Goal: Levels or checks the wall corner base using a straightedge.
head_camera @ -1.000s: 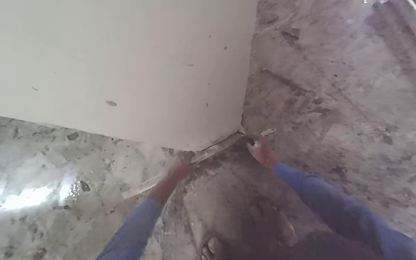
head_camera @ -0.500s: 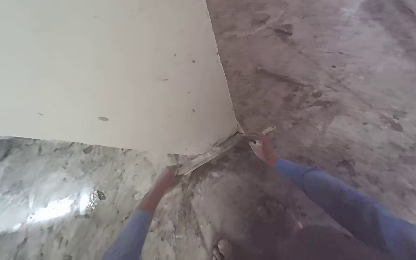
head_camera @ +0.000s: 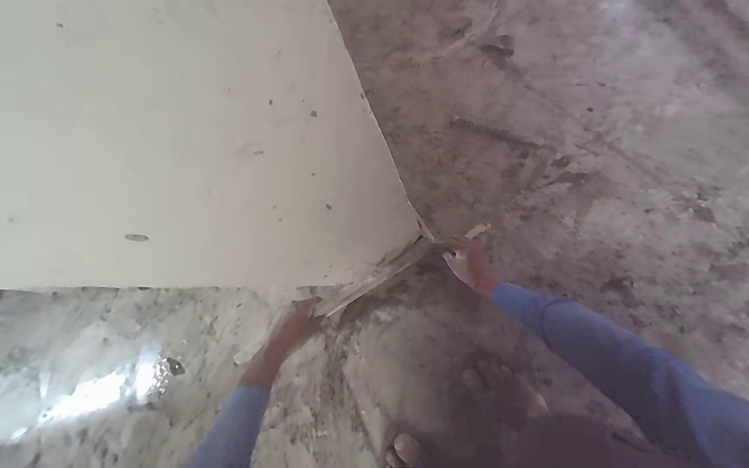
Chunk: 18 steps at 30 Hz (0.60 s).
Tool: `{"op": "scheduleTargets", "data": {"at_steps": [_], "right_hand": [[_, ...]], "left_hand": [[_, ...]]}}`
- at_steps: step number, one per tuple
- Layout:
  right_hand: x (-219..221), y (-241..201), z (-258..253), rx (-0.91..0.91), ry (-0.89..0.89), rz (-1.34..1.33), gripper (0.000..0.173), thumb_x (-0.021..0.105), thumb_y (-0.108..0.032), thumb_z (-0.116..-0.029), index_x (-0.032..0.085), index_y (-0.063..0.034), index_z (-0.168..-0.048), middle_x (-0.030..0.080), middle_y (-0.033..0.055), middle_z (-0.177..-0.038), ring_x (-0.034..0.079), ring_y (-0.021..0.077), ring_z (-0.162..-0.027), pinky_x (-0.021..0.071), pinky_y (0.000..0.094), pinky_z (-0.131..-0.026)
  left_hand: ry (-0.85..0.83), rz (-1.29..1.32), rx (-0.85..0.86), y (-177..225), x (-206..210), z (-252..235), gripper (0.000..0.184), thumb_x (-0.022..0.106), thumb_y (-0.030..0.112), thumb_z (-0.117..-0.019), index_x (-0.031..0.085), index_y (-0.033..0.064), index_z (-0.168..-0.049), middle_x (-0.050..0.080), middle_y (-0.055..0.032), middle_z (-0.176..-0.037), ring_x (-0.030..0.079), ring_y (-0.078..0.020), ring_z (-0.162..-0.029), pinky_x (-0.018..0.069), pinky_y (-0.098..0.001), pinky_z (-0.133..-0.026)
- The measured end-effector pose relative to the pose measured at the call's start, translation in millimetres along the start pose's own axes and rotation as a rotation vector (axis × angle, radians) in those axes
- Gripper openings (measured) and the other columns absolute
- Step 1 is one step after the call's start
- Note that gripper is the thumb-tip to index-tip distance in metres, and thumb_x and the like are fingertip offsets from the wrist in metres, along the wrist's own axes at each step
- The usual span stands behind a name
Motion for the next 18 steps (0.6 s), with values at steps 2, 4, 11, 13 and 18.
{"op": "scheduleTargets", "data": {"at_steps": [2, 4, 11, 13, 18], "right_hand": [[5.5, 6.2, -2.3, 0.011, 0.007, 0.016, 0.029, 0.059, -0.024, -0.0991, 0.078, -0.0175, -0.12, 0.075, 0.0064, -0.122, 0.069, 0.0235, -0.117, 0.0507, 0.0403, -0.106], [0.7, -0.9, -0.5, 0.031, -0.007, -0.015, 0.027, 0.061, -0.021, -0.0991, 0.078, -0.0132, -0.119, 0.075, 0.0087, -0.121, 0.069, 0.0235, -0.117, 0.0504, 0.0392, -0.107], [-0.1, 2.7, 0.6, -0.066, 0.068, -0.053, 0.023, 0.063, -0.023, -0.0998, 0.079, -0.0132, -0.113, 0.076, 0.0079, -0.113, 0.072, 0.0224, -0.108, 0.0554, 0.0421, -0.1], [-4.2, 1.9, 1.1, -0.053, 0.057, -0.085, 0.024, 0.063, -0.025, -0.1, 0.079, -0.0149, -0.115, 0.076, 0.0063, -0.114, 0.071, 0.0201, -0.109, 0.055, 0.0409, -0.1], [-14.1, -2.8, 3.1, -0.002, 0.028, -0.136, 0.027, 0.062, -0.032, -0.1015, 0.078, -0.0155, -0.114, 0.076, 0.0039, -0.113, 0.071, 0.0151, -0.107, 0.0553, 0.0369, -0.1]], "left_hand": [[0.032, 0.012, 0.019, -1.8, -1.3, -2.2, 0.044, 0.07, 0.028, -0.0966, 0.065, 0.0054, -0.134, 0.071, -0.0224, -0.115, 0.069, -0.0394, -0.109, 0.0517, -0.0601, -0.098], [0.041, 0.017, 0.025, -3.0, -1.5, -1.9, 0.043, 0.07, 0.029, -0.0963, 0.066, 0.0062, -0.133, 0.072, -0.0212, -0.113, 0.069, -0.0385, -0.107, 0.052, -0.0605, -0.097], [0.038, 0.063, 0.023, 5.8, -6.3, 2.4, 0.041, 0.068, 0.037, -0.0979, 0.069, 0.0065, -0.125, 0.073, -0.0191, -0.106, 0.071, -0.0357, -0.1, 0.0533, -0.0597, -0.093], [0.022, 0.042, -0.003, 9.5, -7.1, 4.4, 0.043, 0.068, 0.04, -0.0983, 0.068, 0.0063, -0.126, 0.073, -0.0195, -0.106, 0.07, -0.0364, -0.101, 0.0529, -0.0598, -0.094], [0.025, -0.045, 0.004, 8.9, -6.9, 1.0, 0.043, 0.066, 0.043, -0.0984, 0.07, 0.0074, -0.122, 0.073, -0.0197, -0.106, 0.07, -0.0386, -0.102, 0.0529, -0.0624, -0.093]]}}
Point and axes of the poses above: each hand's wrist, its own z-axis away from the middle knuckle, its own x-axis out of the palm, y = z × x, the point moved 5 cm from there along -z, towards the middle knuckle
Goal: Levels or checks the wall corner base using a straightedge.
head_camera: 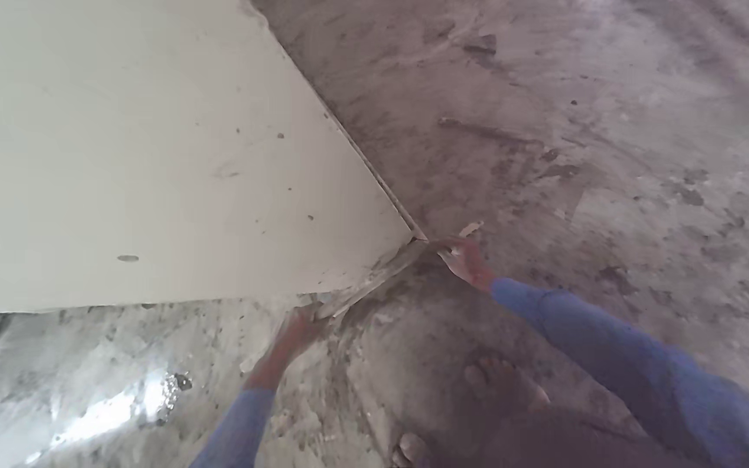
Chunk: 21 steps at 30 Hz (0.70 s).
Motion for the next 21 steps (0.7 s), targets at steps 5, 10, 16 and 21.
{"op": "scheduleTargets", "data": {"at_steps": [5, 10, 16, 21], "right_hand": [[-2.7, 2.1, -3.9, 0.09, -0.089, 0.015, 0.031, 0.057, -0.038, -0.103, 0.077, -0.0186, -0.117, 0.076, 0.0019, -0.115, 0.07, 0.0147, -0.11, 0.0533, 0.0392, -0.102], [-1.9, 8.4, -4.4, 0.082, -0.094, 0.05, 0.035, 0.057, -0.041, -0.1022, 0.077, -0.0162, -0.115, 0.076, 0.0072, -0.113, 0.071, 0.023, -0.109, 0.0537, 0.0485, -0.1], [-1.9, 10.0, -3.8, -0.011, -0.138, 0.011, 0.032, 0.051, -0.029, -0.104, 0.074, -0.0156, -0.121, 0.073, 0.0078, -0.123, 0.067, 0.0242, -0.119, 0.0504, 0.0468, -0.106], [3.7, 18.4, -3.8, 0.015, -0.112, 0.007, 0.035, 0.053, -0.025, -0.1039, 0.068, -0.012, -0.133, 0.067, 0.0137, -0.134, 0.06, 0.0295, -0.13, 0.0461, 0.046, -0.112]], "left_hand": [[-0.069, -0.063, -0.019, 11.0, -4.3, 1.6, 0.049, 0.063, 0.047, -0.0998, 0.068, 0.005, -0.125, 0.072, -0.0214, -0.109, 0.069, -0.039, -0.107, 0.0519, -0.0606, -0.095], [-0.098, -0.189, -0.06, 34.3, -6.8, 2.6, 0.062, 0.051, 0.058, -0.1018, 0.062, 0.0057, -0.133, 0.07, -0.0226, -0.118, 0.067, -0.0411, -0.114, 0.0513, -0.0606, -0.098], [-0.149, -0.194, -0.041, 72.2, -15.4, 1.2, 0.057, 0.044, 0.052, -0.1067, 0.061, 0.0051, -0.135, 0.068, -0.0216, -0.123, 0.064, -0.0391, -0.119, 0.0486, -0.0604, -0.102], [-0.163, -0.254, -0.129, 88.8, -14.0, 0.4, 0.059, 0.042, 0.053, -0.1073, 0.062, 0.002, -0.129, 0.069, -0.0227, -0.118, 0.067, -0.0391, -0.114, 0.0507, -0.0594, -0.098]]}}
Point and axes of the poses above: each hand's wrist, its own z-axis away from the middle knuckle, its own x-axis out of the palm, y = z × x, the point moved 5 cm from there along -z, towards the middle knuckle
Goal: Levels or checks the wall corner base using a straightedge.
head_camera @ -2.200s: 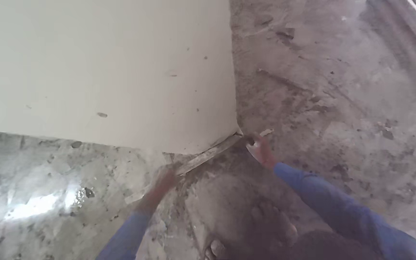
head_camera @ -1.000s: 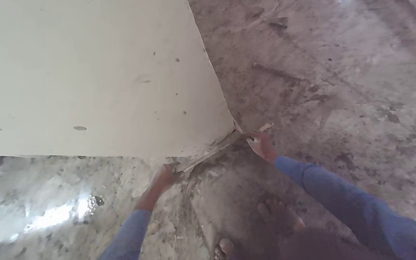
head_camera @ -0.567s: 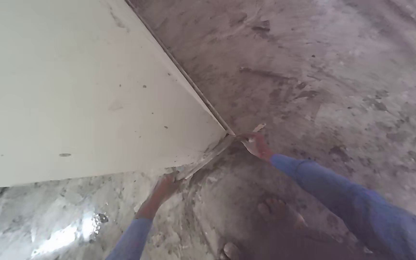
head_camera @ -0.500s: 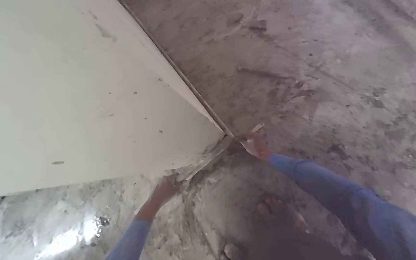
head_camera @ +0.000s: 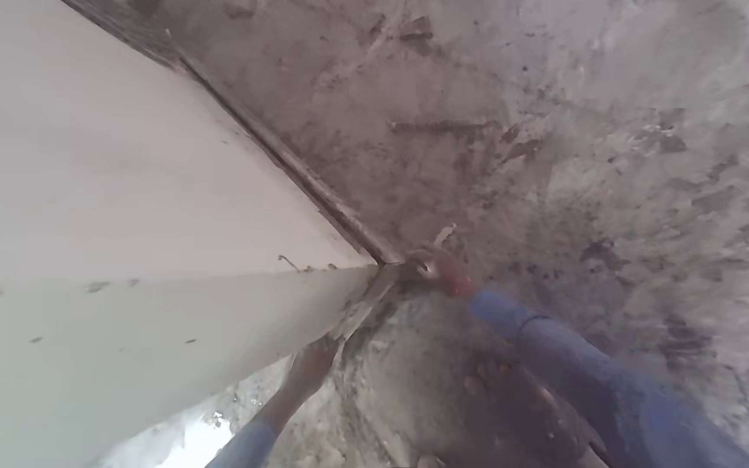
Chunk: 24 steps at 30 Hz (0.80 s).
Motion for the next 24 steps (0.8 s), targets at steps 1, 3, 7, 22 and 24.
{"op": "scheduleTargets", "data": {"at_steps": [1, 3, 7, 22, 24], "right_hand": [[1.2, 2.9, 3.1, -0.011, 0.09, 0.004, 0.034, 0.054, -0.025, -0.1031, 0.07, -0.0118, -0.13, 0.068, 0.0135, -0.132, 0.062, 0.0292, -0.127, 0.0487, 0.0455, -0.109], [3.5, 7.0, 7.4, -0.119, 0.358, 0.056, 0.024, 0.062, -0.022, -0.0968, 0.078, -0.0136, -0.112, 0.075, 0.0103, -0.114, 0.07, 0.0287, -0.111, 0.0573, 0.0455, -0.096], [0.2, -2.9, 3.5, -0.146, 0.214, 0.084, 0.023, 0.063, -0.019, -0.0966, 0.079, -0.0195, -0.114, 0.075, 0.0049, -0.118, 0.068, 0.029, -0.114, 0.057, 0.0482, -0.094], [-3.7, -3.5, -3.6, -0.106, 0.198, 0.105, 0.02, 0.061, -0.014, -0.0961, 0.079, -0.0154, -0.106, 0.076, 0.0085, -0.111, 0.07, 0.0317, -0.107, 0.0591, 0.0475, -0.085], [-4.5, -5.6, -3.6, -0.095, 0.165, 0.113, 0.021, 0.06, -0.014, -0.0973, 0.078, -0.0146, -0.107, 0.075, 0.0083, -0.113, 0.069, 0.0317, -0.109, 0.0584, 0.0472, -0.087]], "left_hand": [[0.004, -0.025, -0.004, 0.8, 0.2, -0.3, 0.059, 0.041, 0.053, -0.1074, 0.062, 0.0021, -0.13, 0.069, -0.0227, -0.119, 0.066, -0.0389, -0.116, 0.0501, -0.0592, -0.099], [0.029, -0.043, -0.012, -0.3, 2.8, -2.1, 0.06, 0.042, 0.054, -0.1067, 0.063, 0.0033, -0.13, 0.069, -0.022, -0.12, 0.066, -0.0386, -0.117, 0.0495, -0.0597, -0.1], [0.078, -0.022, -0.004, -6.0, 6.4, -3.6, 0.059, 0.043, 0.055, -0.1059, 0.067, 0.0049, -0.126, 0.071, -0.0195, -0.119, 0.066, -0.0376, -0.117, 0.0484, -0.06, -0.1], [0.063, -0.01, 0.014, -7.7, 4.3, -4.4, 0.057, 0.044, 0.052, -0.1069, 0.067, 0.0044, -0.126, 0.071, -0.0199, -0.119, 0.067, -0.0361, -0.116, 0.0492, -0.058, -0.102], [0.065, -0.009, 0.018, -9.3, 5.7, -4.2, 0.056, 0.044, 0.052, -0.107, 0.067, 0.0041, -0.126, 0.071, -0.0205, -0.118, 0.067, -0.0367, -0.116, 0.0494, -0.0582, -0.101]]}}
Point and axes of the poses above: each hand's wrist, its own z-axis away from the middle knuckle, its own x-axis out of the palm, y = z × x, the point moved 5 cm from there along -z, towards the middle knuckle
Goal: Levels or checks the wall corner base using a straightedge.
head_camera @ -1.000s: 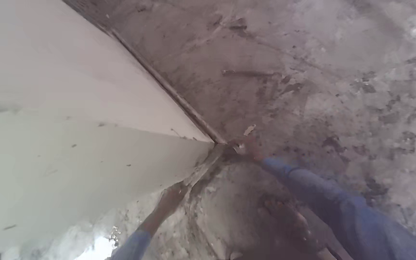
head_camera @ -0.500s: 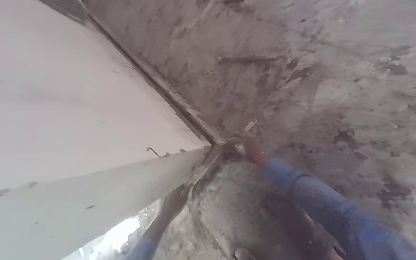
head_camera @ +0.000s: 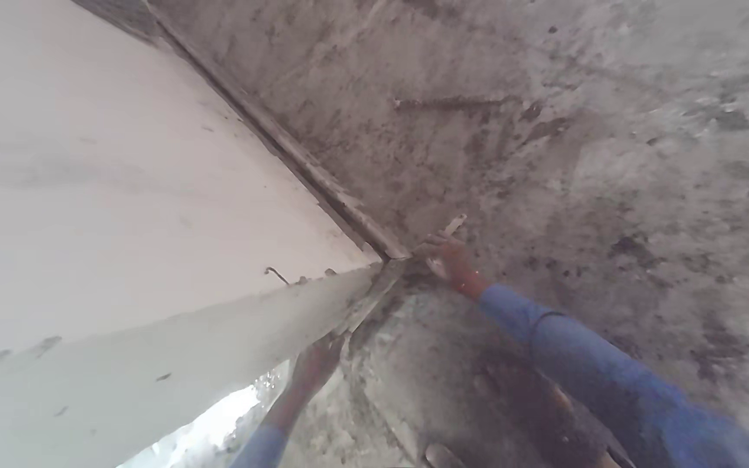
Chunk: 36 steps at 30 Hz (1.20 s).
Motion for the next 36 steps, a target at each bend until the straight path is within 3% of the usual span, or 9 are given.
{"op": "scheduleTargets", "data": {"at_steps": [11, 16, 22, 25, 30, 36], "right_hand": [[-2.8, -0.2, 1.2, -0.014, 0.023, 0.007, 0.02, 0.061, -0.013, -0.0958, 0.078, -0.0153, -0.105, 0.075, 0.0077, -0.111, 0.07, 0.0298, -0.106, 0.0589, 0.0459, -0.085], [-8.4, -3.0, -0.8, 0.043, -0.049, -0.045, 0.022, 0.063, -0.013, -0.0947, 0.079, -0.0167, -0.11, 0.075, 0.0086, -0.118, 0.069, 0.0315, -0.113, 0.0568, 0.0504, -0.09], [3.2, -0.2, 1.9, 0.029, 0.011, -0.061, 0.023, 0.062, -0.011, -0.0961, 0.079, -0.0179, -0.111, 0.074, 0.0056, -0.122, 0.068, 0.0285, -0.116, 0.0565, 0.0478, -0.095], [4.3, 0.8, 3.1, -0.001, 0.033, -0.033, 0.021, 0.063, -0.013, -0.0956, 0.078, -0.0194, -0.109, 0.075, 0.005, -0.116, 0.07, 0.0267, -0.111, 0.0582, 0.0466, -0.092], [2.5, 1.7, -0.2, 0.031, -0.099, -0.051, 0.024, 0.058, -0.019, -0.1008, 0.076, -0.0194, -0.116, 0.072, 0.0048, -0.122, 0.065, 0.0266, -0.119, 0.0549, 0.0467, -0.098], [4.9, 4.4, 1.4, 0.034, -0.136, -0.086, 0.024, 0.061, -0.02, -0.0981, 0.076, -0.0165, -0.116, 0.072, 0.0075, -0.124, 0.065, 0.0295, -0.119, 0.0533, 0.0489, -0.099]], "left_hand": [[0.02, -0.059, 0.009, 4.7, -4.7, 1.8, 0.058, 0.044, 0.053, -0.1062, 0.067, 0.0037, -0.125, 0.071, -0.0209, -0.116, 0.067, -0.0382, -0.115, 0.0503, -0.0589, -0.1], [-0.034, -0.005, -0.013, 10.1, -6.2, 5.7, 0.054, 0.045, 0.048, -0.1078, 0.065, 0.0005, -0.126, 0.071, -0.0227, -0.112, 0.068, -0.039, -0.11, 0.0513, -0.0584, -0.098], [0.016, -0.027, 0.017, 5.4, -3.9, 7.3, 0.055, 0.044, 0.051, -0.1066, 0.066, 0.005, -0.127, 0.071, -0.0195, -0.115, 0.067, -0.0369, -0.114, 0.0494, -0.0592, -0.099], [0.001, -0.058, 0.04, 6.2, -4.5, 6.7, 0.055, 0.043, 0.05, -0.1073, 0.066, 0.004, -0.126, 0.072, -0.0204, -0.113, 0.068, -0.0377, -0.112, 0.0509, -0.059, -0.096], [0.012, -0.025, 0.05, 2.1, -4.8, 5.0, 0.056, 0.045, 0.054, -0.1056, 0.067, 0.0071, -0.126, 0.072, -0.0176, -0.114, 0.068, -0.0351, -0.112, 0.0506, -0.0587, -0.098], [-0.038, 0.026, 0.025, 4.2, -8.2, 7.4, 0.052, 0.046, 0.052, -0.106, 0.067, 0.0079, -0.126, 0.072, -0.0176, -0.116, 0.068, -0.0351, -0.113, 0.0501, -0.059, -0.099]]}}
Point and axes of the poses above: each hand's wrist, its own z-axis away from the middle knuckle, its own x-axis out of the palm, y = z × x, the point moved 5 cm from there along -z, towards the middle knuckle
